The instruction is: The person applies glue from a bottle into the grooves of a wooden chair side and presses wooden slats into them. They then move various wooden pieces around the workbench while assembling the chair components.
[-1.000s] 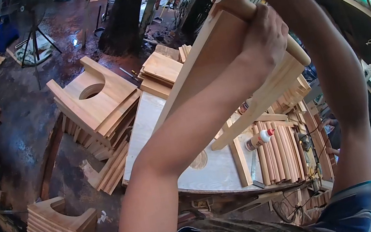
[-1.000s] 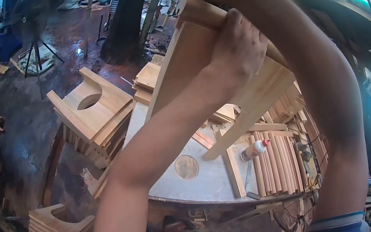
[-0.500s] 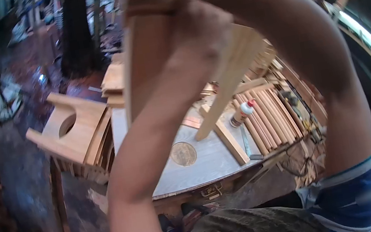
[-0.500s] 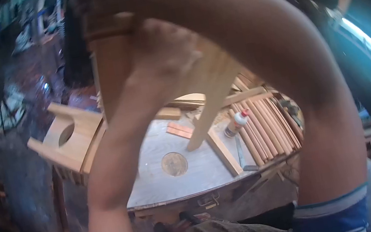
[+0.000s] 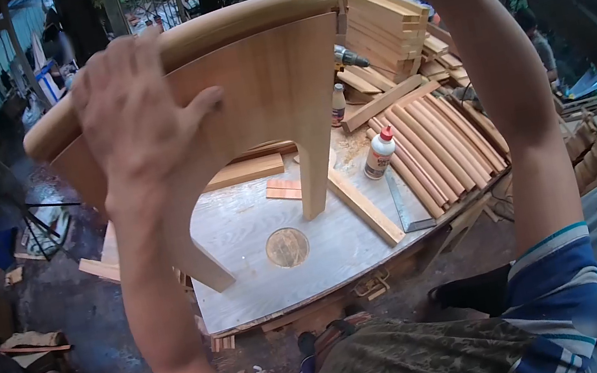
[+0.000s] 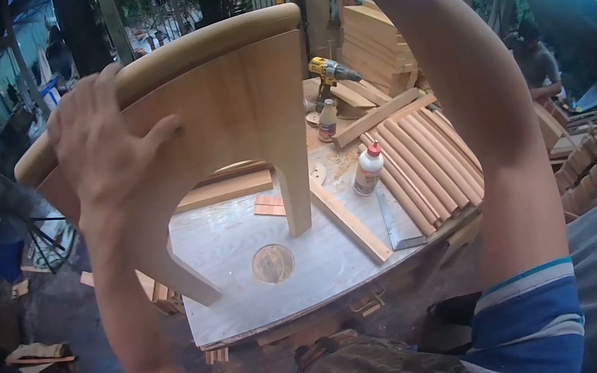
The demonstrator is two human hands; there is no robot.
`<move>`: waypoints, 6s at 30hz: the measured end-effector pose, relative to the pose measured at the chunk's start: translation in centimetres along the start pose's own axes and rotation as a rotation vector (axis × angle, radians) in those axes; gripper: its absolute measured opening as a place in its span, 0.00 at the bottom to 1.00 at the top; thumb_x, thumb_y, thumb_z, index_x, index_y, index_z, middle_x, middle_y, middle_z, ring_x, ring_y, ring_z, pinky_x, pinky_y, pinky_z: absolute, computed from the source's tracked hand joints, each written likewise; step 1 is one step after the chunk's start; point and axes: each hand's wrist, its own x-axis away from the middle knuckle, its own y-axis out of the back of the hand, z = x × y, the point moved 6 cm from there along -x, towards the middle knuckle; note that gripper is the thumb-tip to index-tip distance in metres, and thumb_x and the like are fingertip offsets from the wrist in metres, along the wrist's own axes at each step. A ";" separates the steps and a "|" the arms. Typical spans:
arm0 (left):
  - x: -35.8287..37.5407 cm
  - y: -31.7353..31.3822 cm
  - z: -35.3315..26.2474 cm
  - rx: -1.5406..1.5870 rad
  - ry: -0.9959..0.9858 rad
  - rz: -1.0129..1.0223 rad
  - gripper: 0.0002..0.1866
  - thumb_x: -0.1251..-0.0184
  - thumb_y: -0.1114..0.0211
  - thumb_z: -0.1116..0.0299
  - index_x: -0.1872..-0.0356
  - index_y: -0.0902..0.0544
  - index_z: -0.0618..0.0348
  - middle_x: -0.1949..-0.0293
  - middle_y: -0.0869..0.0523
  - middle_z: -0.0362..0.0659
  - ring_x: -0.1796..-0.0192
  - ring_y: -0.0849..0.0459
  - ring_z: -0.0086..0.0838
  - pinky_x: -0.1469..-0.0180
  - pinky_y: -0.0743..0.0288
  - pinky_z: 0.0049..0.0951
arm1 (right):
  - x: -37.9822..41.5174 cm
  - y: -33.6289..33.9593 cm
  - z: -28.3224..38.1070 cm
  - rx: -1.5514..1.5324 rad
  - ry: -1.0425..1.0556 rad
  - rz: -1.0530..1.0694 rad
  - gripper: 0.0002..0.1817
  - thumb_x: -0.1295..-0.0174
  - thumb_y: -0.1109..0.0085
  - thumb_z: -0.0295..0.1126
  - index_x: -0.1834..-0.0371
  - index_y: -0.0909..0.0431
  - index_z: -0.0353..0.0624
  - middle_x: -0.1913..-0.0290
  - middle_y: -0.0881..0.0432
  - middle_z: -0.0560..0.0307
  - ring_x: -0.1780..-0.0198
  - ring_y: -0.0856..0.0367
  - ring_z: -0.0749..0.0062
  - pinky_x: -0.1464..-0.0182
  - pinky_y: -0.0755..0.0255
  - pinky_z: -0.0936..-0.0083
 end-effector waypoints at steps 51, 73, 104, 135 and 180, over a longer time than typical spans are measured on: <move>-10.8 -4.8 -15.2 0.160 0.180 0.921 0.38 0.57 0.09 0.53 0.47 0.16 0.65 0.56 0.08 0.46 0.54 0.09 0.28 0.48 0.17 0.31 | 21.3 -2.0 -20.7 -0.772 0.108 -0.034 0.40 0.42 0.29 0.27 0.23 0.33 0.39 0.50 0.21 0.42 0.48 0.20 0.48 0.41 0.26 0.59; -17.3 -7.4 -7.4 0.449 0.208 1.094 0.54 0.25 0.65 0.22 0.17 0.44 0.61 0.20 0.35 0.57 0.19 0.35 0.48 0.22 0.34 0.44 | 23.4 -6.6 -21.3 -0.890 -0.089 0.078 0.51 0.42 0.19 0.45 0.24 0.41 0.30 0.49 0.14 0.36 0.51 0.11 0.56 0.49 0.19 0.66; -10.3 -5.3 -14.1 0.426 0.304 0.945 0.42 0.53 0.11 0.51 0.38 0.19 0.63 0.52 0.11 0.42 0.48 0.15 0.26 0.43 0.21 0.32 | 19.5 -3.9 -19.9 -0.816 0.099 0.043 0.40 0.34 0.34 0.34 0.19 0.37 0.42 0.45 0.21 0.40 0.44 0.23 0.43 0.37 0.31 0.53; -9.3 -5.6 -14.3 0.361 0.208 0.853 0.34 0.42 0.19 0.66 0.35 0.22 0.64 0.47 0.13 0.46 0.46 0.13 0.30 0.44 0.19 0.31 | 41.2 -3.5 -27.0 -0.662 -0.462 -0.140 0.34 0.38 0.34 0.23 0.26 0.31 0.39 0.46 0.21 0.49 0.55 0.18 0.64 0.47 0.22 0.67; -10.3 -4.8 -12.9 0.071 -0.047 0.548 0.38 0.59 0.14 0.45 0.50 0.20 0.53 0.60 0.10 0.52 0.54 0.12 0.52 0.50 0.20 0.47 | 73.2 8.2 -36.0 0.609 -1.181 -0.257 0.39 0.47 0.42 0.24 0.24 0.28 0.43 0.34 0.33 0.42 0.35 0.26 0.44 0.35 0.26 0.57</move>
